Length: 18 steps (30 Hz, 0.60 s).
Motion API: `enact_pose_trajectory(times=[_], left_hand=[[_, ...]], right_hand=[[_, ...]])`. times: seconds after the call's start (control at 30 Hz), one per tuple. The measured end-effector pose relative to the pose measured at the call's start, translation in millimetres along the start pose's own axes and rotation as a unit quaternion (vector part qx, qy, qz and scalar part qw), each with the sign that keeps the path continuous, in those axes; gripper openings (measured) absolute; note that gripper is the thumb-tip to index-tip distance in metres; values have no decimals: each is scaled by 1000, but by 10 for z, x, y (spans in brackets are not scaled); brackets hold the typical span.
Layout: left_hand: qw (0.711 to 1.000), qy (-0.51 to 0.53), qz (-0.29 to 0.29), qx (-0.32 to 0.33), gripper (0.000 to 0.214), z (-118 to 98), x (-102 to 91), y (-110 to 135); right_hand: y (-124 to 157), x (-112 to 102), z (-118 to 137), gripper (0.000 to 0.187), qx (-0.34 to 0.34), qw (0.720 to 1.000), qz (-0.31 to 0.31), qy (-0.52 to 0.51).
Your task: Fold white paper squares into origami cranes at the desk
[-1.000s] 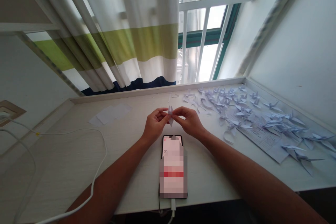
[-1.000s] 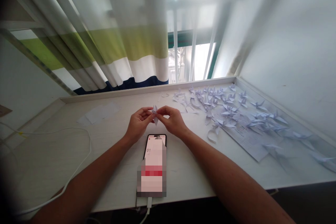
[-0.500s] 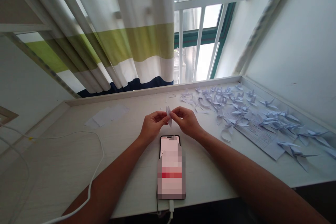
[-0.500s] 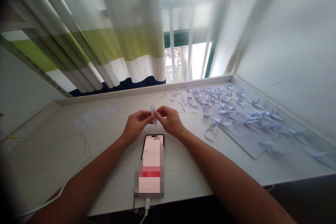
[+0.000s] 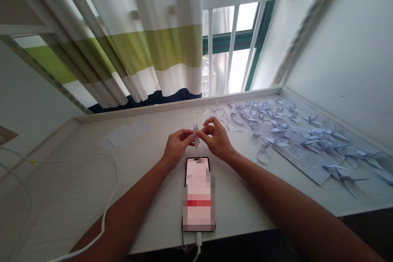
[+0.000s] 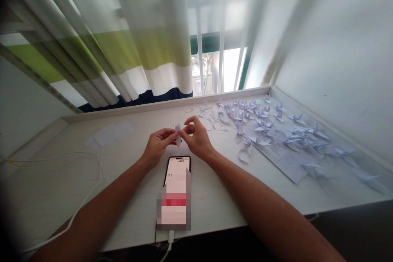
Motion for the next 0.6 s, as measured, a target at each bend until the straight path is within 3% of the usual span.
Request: enact_pose_trajectory(times=[0.17,0.27,0.43,0.6], left_hand=[[999,17,-28,14,36,38,-35,-42],[998,55,-41,16,35,60,-67,-72],[999,43,16,0,28,52,-65,-85],[994,42,91,-44,31,36,-22,-35]], right_hand=[[-9,30,-56,37,5,999,29,-19],[9,75,-70,32,-3,998,62,23],[51,60,16,17,-37,987,50,147],[68,38,59,9,-39,982,52,178]])
Point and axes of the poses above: each hand's wrist, its own y-axis away from the middle knuckle, its own x-axis out of the palm, z = x × y, the point moved 5 cm from there along -y, towards the middle knuckle, and after that the axes turned 8 degrees about -y, right-handed, at the moved point
